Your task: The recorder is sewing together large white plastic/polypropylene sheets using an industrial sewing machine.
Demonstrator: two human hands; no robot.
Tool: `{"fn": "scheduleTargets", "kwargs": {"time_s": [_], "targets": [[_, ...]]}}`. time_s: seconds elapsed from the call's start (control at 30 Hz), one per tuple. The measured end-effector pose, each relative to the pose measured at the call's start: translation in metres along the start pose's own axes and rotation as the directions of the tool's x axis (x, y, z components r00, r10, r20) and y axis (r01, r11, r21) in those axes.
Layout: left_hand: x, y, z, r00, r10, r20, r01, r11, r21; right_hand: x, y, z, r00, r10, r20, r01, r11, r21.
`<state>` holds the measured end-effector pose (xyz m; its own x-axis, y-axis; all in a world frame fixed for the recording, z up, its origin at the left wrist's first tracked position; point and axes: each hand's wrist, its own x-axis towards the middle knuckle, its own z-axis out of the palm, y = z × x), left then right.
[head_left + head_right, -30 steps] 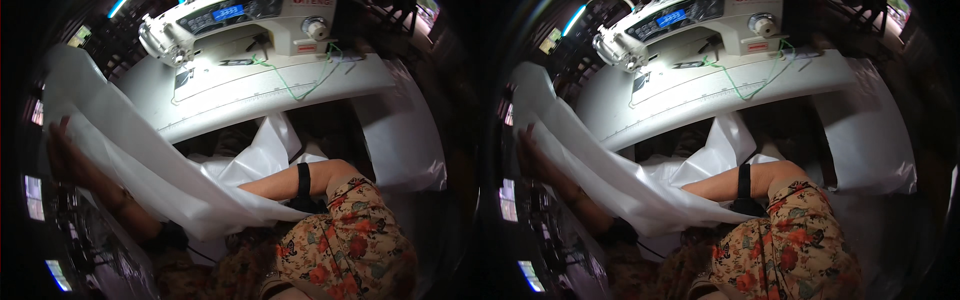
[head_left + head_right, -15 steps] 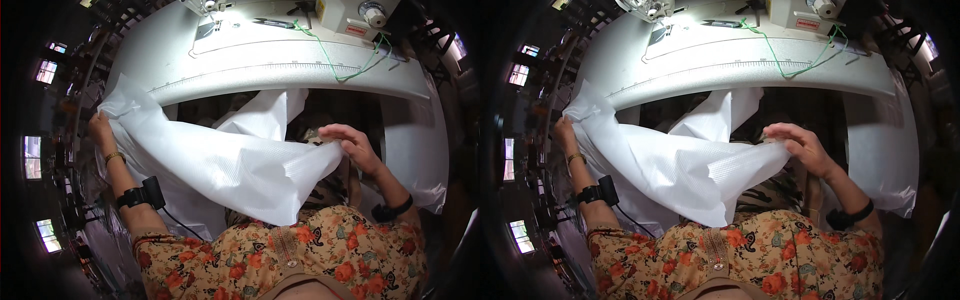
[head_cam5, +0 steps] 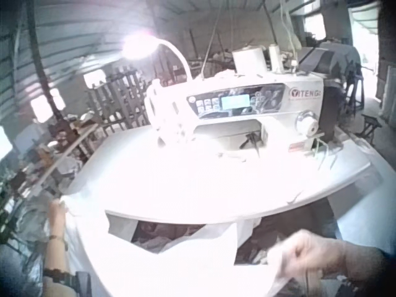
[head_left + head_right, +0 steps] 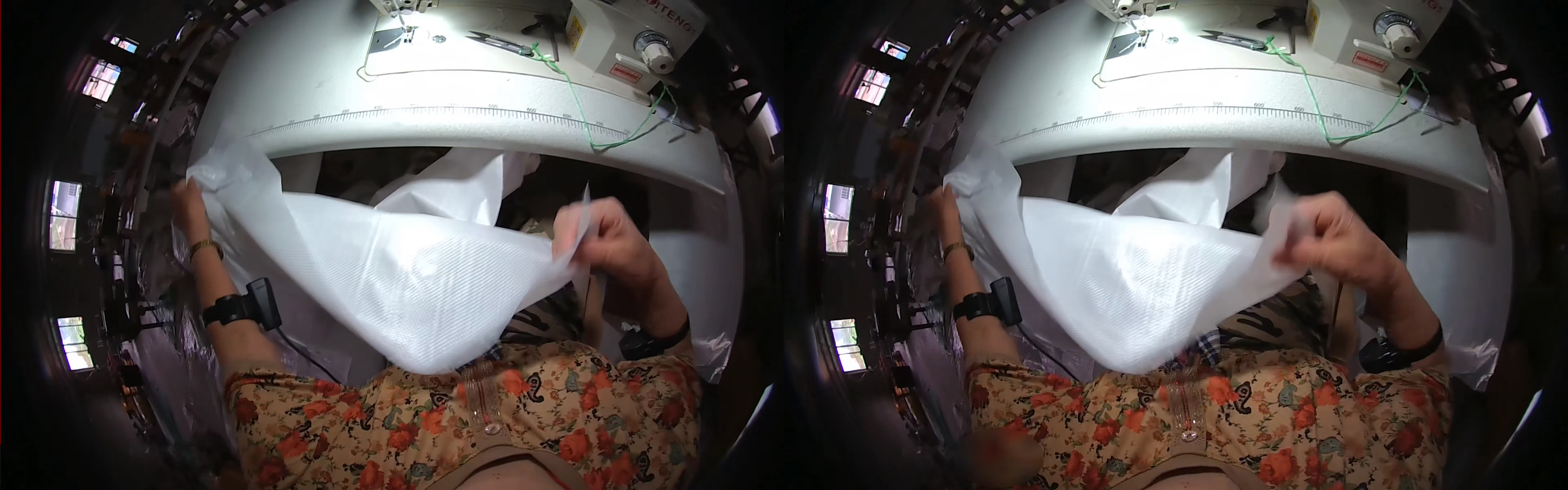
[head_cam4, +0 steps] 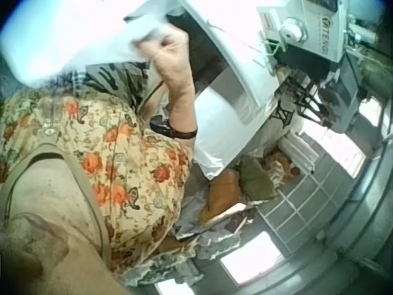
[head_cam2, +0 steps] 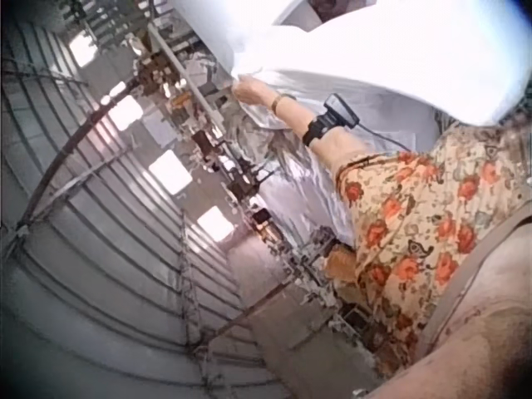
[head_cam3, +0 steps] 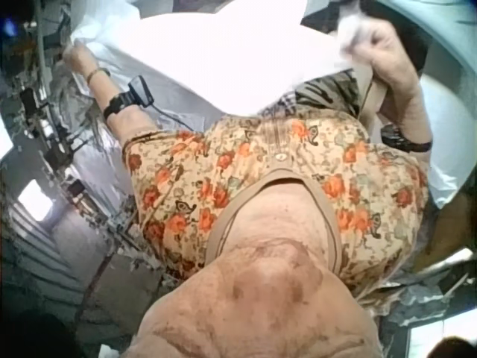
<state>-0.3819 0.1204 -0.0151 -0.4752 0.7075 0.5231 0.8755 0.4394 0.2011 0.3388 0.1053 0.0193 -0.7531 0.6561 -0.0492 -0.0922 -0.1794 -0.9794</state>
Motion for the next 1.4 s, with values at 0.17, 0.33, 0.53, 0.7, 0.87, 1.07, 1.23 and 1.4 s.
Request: {"fn": "scheduleTargets", "kwargs": {"time_s": [0.17, 0.33, 0.53, 0.7, 0.87, 1.07, 1.23, 1.4], "targets": [[0.001, -0.125, 0.009, 0.934, -0.307, 0.18, 0.306, 0.951, 0.035, 0.028, 0.043, -0.007, 0.737, -0.004, -0.675, 0.313, 0.888, 0.337], [-0.018, -0.112, -0.041, 0.983, -0.113, -0.143, 0.053, 0.929, -0.366, 0.049, 0.063, -0.007, 0.722, -0.046, -0.69, 0.287, 0.927, 0.24], [-0.036, -0.03, -0.153, 0.97, 0.139, -0.197, -0.189, 0.946, -0.263, 0.071, 0.064, -0.022, 0.626, -0.296, -0.721, 0.193, 0.955, -0.225], [-0.05, -0.009, -0.256, 0.771, 0.269, 0.577, -0.293, 0.955, -0.054, 0.089, 0.054, -0.033, 0.583, -0.45, -0.676, 0.142, 0.876, -0.46], [-0.098, 0.086, -0.287, 0.389, 0.284, 0.876, -0.326, 0.932, -0.158, 0.109, 0.035, -0.028, 0.593, -0.498, -0.632, 0.123, 0.832, -0.541], [-0.129, 0.261, -0.3, 0.147, 0.988, -0.041, -0.823, 0.099, -0.56, 0.148, -0.021, -0.011, 0.614, -0.582, -0.533, -0.011, 0.669, -0.743], [-0.139, 0.388, -0.218, 0.389, 0.921, -0.03, -0.573, 0.216, -0.79, 0.157, -0.038, 0.014, 0.746, -0.606, -0.276, 0.423, 0.752, -0.506], [-0.146, 0.417, -0.155, 0.278, 0.953, 0.12, -0.402, 0.228, -0.887, 0.126, 0.006, 0.019, 0.826, -0.437, -0.355, 0.286, 0.869, -0.403]]}}
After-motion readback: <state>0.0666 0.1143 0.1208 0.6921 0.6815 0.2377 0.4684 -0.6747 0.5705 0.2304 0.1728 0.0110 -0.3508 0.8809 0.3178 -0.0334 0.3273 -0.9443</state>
